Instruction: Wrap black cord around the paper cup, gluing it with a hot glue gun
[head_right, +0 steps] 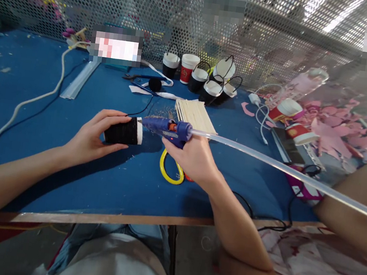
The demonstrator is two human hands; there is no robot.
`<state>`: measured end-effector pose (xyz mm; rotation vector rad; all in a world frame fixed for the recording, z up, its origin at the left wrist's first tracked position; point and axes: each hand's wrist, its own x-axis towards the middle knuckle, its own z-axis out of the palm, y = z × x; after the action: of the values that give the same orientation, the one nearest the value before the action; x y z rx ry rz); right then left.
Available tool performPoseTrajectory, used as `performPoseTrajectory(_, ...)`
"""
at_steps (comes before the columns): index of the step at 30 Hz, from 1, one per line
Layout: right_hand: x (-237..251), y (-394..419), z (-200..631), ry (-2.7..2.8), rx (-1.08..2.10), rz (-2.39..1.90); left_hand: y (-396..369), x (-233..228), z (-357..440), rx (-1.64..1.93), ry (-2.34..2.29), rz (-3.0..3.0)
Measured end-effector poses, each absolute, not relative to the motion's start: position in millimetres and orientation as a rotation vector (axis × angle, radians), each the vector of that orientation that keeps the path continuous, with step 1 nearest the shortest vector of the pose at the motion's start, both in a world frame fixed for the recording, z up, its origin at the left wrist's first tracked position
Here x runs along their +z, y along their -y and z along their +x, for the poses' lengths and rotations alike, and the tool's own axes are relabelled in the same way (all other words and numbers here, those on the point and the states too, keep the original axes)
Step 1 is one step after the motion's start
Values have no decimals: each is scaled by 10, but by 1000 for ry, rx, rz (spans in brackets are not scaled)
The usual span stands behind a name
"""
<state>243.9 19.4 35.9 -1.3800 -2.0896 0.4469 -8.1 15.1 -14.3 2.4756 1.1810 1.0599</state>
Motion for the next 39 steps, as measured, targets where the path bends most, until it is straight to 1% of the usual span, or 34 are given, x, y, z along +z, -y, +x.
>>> performPoseTrajectory(6,323,-200,2444,2093,475,-1355,-149,-155,-80,1055,-1167,2490)
performPoseTrajectory(21,334,-162,2461,2089,394,-1365,-160,-153,-74,1069,-1144,2414)
performPoseTrajectory(39,384,-66,2494,2177,387,-1439,-184,-167,-79,1011,-1331,2115)
